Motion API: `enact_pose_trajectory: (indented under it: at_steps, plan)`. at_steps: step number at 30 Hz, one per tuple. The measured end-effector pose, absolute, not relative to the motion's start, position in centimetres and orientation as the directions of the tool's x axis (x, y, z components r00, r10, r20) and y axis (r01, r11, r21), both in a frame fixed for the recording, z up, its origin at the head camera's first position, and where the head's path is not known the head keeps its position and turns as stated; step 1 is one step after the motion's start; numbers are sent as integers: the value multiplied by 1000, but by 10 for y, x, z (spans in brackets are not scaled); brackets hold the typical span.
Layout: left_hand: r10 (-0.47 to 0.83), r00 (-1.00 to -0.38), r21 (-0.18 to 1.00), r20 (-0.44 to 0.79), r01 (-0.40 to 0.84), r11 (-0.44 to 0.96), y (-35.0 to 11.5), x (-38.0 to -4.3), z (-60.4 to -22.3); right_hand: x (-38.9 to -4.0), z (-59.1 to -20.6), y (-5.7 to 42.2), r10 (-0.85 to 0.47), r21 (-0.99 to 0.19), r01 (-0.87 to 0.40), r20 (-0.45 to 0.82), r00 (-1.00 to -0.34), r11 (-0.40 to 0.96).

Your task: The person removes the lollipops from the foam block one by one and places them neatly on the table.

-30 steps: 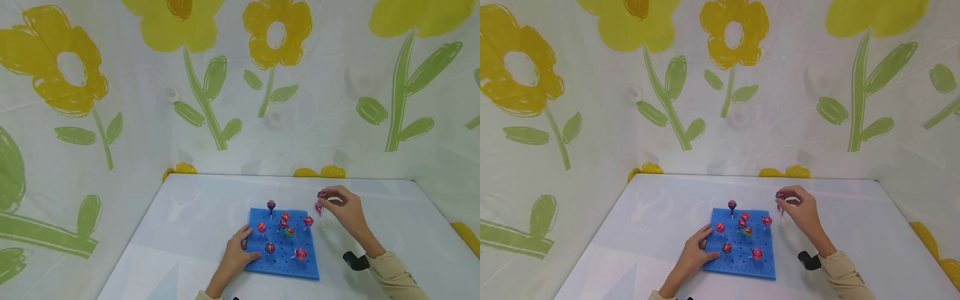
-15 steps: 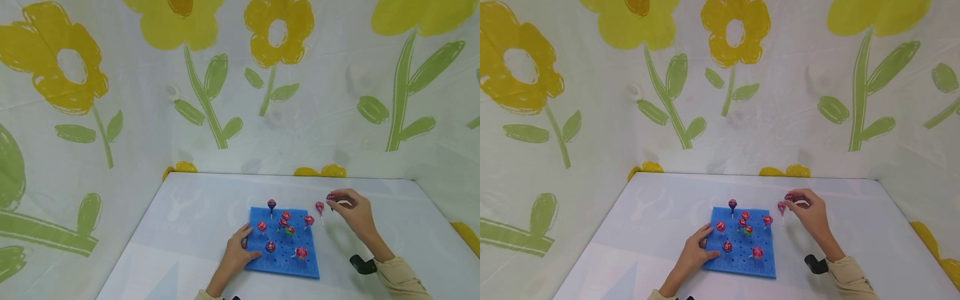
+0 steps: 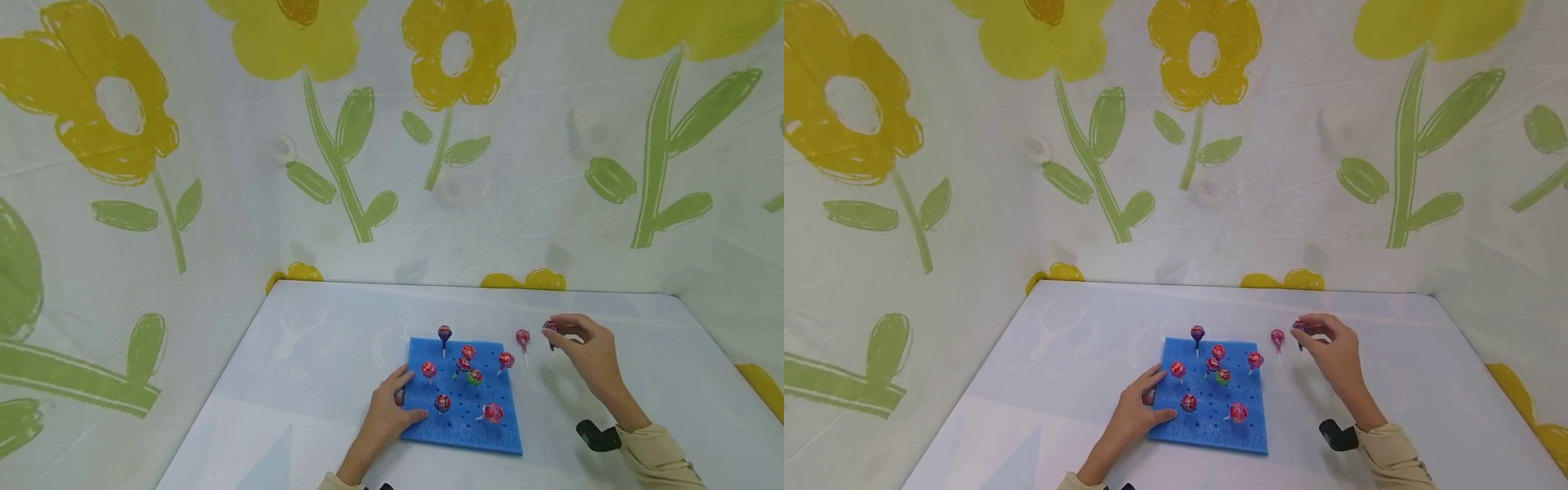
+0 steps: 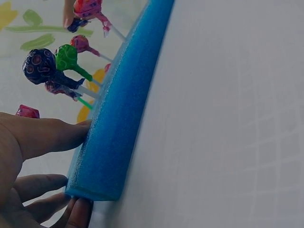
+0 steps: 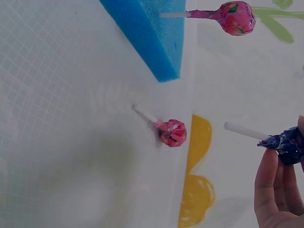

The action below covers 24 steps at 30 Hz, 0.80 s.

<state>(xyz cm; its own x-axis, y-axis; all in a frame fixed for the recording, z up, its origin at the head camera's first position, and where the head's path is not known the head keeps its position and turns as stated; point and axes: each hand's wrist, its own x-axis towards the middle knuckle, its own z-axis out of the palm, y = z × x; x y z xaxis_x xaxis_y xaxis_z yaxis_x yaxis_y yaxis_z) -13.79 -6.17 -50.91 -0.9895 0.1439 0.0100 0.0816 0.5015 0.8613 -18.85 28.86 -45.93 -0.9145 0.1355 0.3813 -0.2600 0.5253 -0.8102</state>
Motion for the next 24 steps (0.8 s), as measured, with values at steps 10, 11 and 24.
enact_pose_trajectory:
  at_steps: [10,11,24]
  plan:
    - [145,-989,876,9,78,476,-62,-137,-508,-192,-469,297,176,-848,-176,298,-938,500]
    - [145,-989,875,10,79,478,-62,-137,-508,-194,-473,300,173,-836,-161,289,-942,525]
    - [149,-989,875,15,85,476,-63,-135,-505,-242,-544,337,214,-802,-52,220,-952,596]
